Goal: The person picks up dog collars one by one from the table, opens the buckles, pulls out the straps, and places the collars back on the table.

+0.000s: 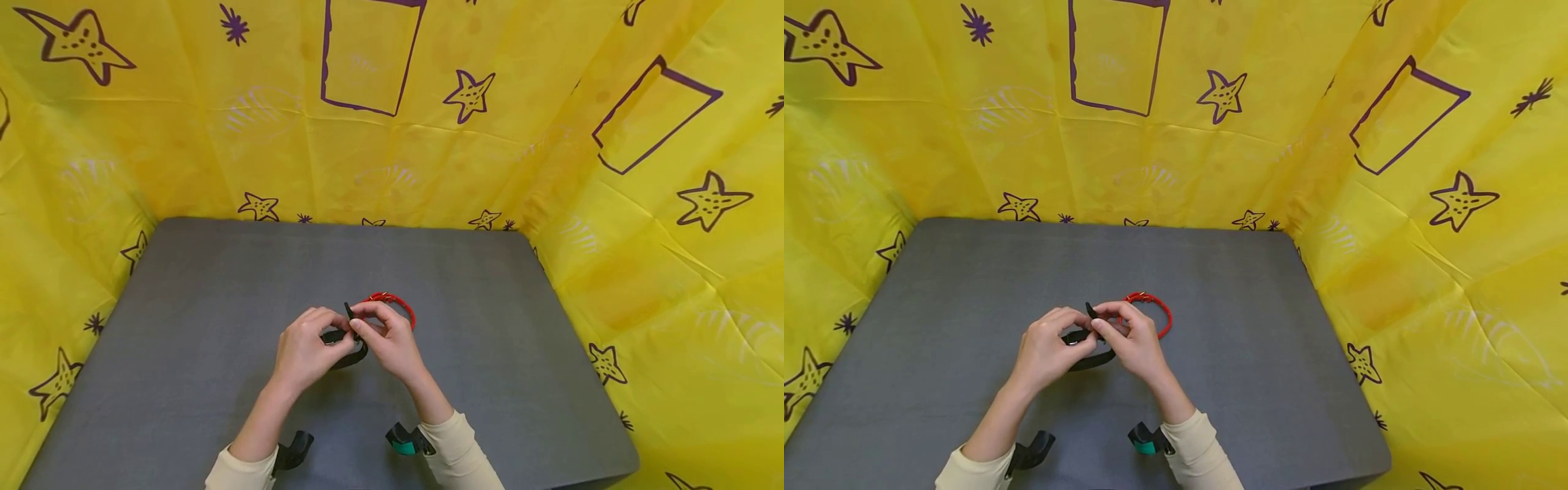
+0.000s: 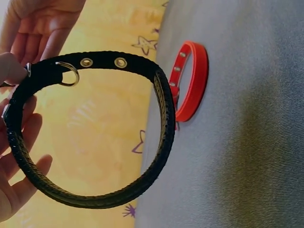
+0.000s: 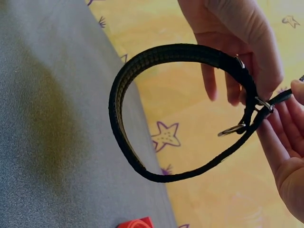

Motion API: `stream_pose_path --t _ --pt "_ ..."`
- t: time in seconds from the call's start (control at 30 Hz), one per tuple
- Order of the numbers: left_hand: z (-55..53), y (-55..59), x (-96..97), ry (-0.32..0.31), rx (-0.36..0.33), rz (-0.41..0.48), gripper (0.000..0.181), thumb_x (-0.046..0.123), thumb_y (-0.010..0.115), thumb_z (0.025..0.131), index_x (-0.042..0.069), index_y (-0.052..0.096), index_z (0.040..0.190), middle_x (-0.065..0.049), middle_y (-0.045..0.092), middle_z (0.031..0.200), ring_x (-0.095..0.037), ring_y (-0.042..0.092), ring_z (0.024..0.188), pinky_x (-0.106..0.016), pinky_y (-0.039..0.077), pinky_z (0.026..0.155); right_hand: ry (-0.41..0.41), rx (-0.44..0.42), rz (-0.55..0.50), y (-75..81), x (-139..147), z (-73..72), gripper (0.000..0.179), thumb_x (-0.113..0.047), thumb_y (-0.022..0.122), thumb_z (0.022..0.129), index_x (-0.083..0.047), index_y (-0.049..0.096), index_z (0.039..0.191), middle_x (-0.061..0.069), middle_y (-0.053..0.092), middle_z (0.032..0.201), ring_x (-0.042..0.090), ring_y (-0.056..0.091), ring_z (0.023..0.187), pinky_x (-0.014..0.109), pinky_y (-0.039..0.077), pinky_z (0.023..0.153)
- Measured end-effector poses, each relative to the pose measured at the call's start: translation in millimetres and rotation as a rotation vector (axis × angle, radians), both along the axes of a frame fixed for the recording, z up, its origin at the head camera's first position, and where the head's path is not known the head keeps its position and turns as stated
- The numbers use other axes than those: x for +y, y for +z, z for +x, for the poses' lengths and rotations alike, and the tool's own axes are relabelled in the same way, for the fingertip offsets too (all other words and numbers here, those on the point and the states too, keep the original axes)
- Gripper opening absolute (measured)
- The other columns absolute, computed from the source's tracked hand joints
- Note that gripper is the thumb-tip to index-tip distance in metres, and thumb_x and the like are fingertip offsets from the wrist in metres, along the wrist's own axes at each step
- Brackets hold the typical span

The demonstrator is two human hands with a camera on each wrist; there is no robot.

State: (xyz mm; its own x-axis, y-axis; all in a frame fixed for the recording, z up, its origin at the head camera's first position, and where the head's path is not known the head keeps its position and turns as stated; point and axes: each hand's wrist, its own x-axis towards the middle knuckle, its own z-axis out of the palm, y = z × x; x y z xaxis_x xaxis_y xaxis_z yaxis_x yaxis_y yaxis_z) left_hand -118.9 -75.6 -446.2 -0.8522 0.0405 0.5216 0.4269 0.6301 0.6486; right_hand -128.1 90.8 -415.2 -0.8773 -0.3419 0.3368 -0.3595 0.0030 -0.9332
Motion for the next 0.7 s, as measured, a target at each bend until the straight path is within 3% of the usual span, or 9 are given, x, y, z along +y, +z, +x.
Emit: stream_pose_path --t 0.3,0.5,0.7 --pt "-3.2 -5.7 0.0 -0.052 0.009 0.1 0.013 0.009 0.074 0.072 0.022 0.07 0.075 0.012 0.065 0.074 -0.009 0.059 0.074 -0.03 0.047 0.063 -0.044 -0.056 0.017 0.4 0 -1.5 0.018 0.004 0.062 0.093 0.01 0.062 0.109 0.023 0.061 0.11 0.015 0.06 0.102 0.029 0.055 0.083" --pt "-7.8 -8.5 0.2 -0.083 0.037 0.149 0.018 0.003 0.075 0.072 0.02 0.07 0.076 0.012 0.065 0.075 -0.007 0.057 0.073 -0.02 0.044 0.064 -0.047 -0.068 -0.011 1.4 0 -4.4 0.018 0.005 0.06 0.093 0.012 0.06 0.109 0.024 0.06 0.108 0.016 0.059 0.103 0.026 0.054 0.083" --pt "-11.9 -7.8 0.1 -0.112 0.035 0.156 0.017 0.004 0.075 0.073 0.019 0.07 0.078 0.014 0.064 0.077 -0.007 0.057 0.075 -0.018 0.043 0.065 -0.032 -0.06 -0.032 2.9 2 -8.7 0.018 0.006 0.06 0.093 0.015 0.059 0.109 0.025 0.059 0.105 0.012 0.057 0.096 0.018 0.05 0.069"
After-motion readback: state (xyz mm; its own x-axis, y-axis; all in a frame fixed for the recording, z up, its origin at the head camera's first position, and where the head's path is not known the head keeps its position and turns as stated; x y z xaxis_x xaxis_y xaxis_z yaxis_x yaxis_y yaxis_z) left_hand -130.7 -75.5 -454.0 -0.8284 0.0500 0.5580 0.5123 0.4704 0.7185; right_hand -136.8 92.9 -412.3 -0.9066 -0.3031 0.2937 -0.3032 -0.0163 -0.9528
